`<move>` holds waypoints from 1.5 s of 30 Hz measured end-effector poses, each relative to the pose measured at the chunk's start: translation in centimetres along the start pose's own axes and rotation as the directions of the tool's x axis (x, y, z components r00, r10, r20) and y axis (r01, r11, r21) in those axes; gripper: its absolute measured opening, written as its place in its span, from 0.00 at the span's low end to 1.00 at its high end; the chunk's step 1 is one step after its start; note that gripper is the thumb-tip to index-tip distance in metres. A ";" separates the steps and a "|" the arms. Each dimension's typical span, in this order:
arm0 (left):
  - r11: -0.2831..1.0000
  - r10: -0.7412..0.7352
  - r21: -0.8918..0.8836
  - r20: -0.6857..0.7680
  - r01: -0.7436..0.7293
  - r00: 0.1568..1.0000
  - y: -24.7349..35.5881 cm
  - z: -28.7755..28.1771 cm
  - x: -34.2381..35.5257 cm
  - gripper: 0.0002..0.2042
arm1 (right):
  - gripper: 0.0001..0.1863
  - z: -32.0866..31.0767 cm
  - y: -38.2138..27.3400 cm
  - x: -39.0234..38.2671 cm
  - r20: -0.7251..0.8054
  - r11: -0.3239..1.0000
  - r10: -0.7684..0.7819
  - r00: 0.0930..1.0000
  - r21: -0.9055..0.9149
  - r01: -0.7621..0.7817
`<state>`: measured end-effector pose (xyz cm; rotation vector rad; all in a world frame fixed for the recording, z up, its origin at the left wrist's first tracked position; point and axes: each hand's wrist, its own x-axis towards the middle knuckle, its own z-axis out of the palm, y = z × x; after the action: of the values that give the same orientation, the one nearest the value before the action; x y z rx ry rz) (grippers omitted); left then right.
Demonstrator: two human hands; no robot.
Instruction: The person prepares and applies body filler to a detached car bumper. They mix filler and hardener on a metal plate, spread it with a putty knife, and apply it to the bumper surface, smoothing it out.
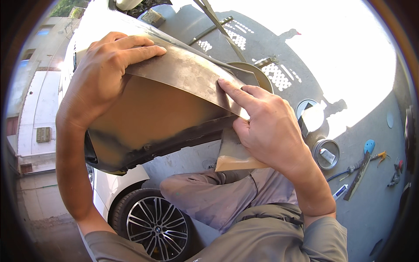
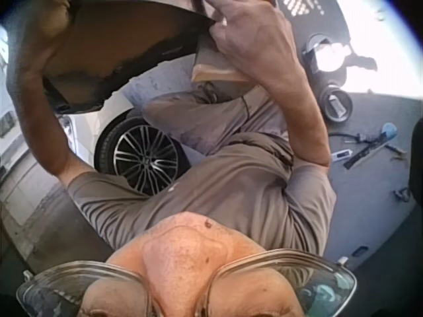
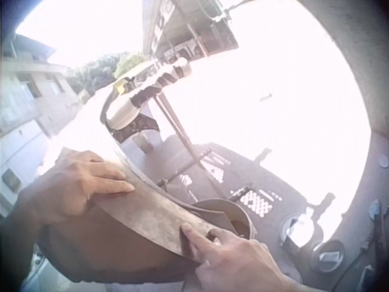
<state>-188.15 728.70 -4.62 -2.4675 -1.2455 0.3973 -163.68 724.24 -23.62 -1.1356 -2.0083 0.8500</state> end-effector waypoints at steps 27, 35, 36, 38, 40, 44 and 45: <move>0.840 -0.465 0.082 -0.402 0.536 0.789 17.2 15.9 -17.7 0.28 | 0.40 9.9 5.9 -7.6 -0.090 0.850 -0.395 0.914 -0.412 0.327; 0.811 -0.560 0.068 -0.198 0.581 0.804 20.1 12.1 -17.8 0.33 | 0.39 7.7 4.7 -9.5 -0.031 0.861 -0.349 0.936 -0.406 0.308; 0.814 -0.553 0.060 -0.227 0.578 0.802 20.1 11.5 -17.6 0.34 | 0.39 7.2 4.5 -9.4 -0.055 0.864 -0.364 0.930 -0.394 0.315; 0.817 -0.540 0.055 -0.280 0.574 0.794 19.7 10.2 -17.0 0.35 | 0.39 6.3 3.8 -8.7 -0.089 0.864 -0.391 0.916 -0.379 0.332; 0.812 -0.532 0.065 -0.323 0.580 0.782 18.1 9.5 -16.3 0.32 | 0.39 5.5 3.1 -7.5 -0.101 0.866 -0.374 0.922 -0.393 0.309; 0.832 -0.460 0.112 -0.407 0.543 0.789 13.8 9.6 -15.4 0.38 | 0.47 4.9 1.9 -4.9 -0.093 0.889 -0.311 0.946 -0.382 0.254; 0.832 -0.463 0.108 -0.404 0.544 0.788 13.3 9.8 -15.4 0.38 | 0.49 5.0 1.7 -4.5 -0.103 0.893 -0.306 0.946 -0.376 0.248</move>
<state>-191.34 710.57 -17.69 -1.8058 -1.5308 -0.0686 -165.15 719.92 -28.88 -1.0319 -2.1749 0.2403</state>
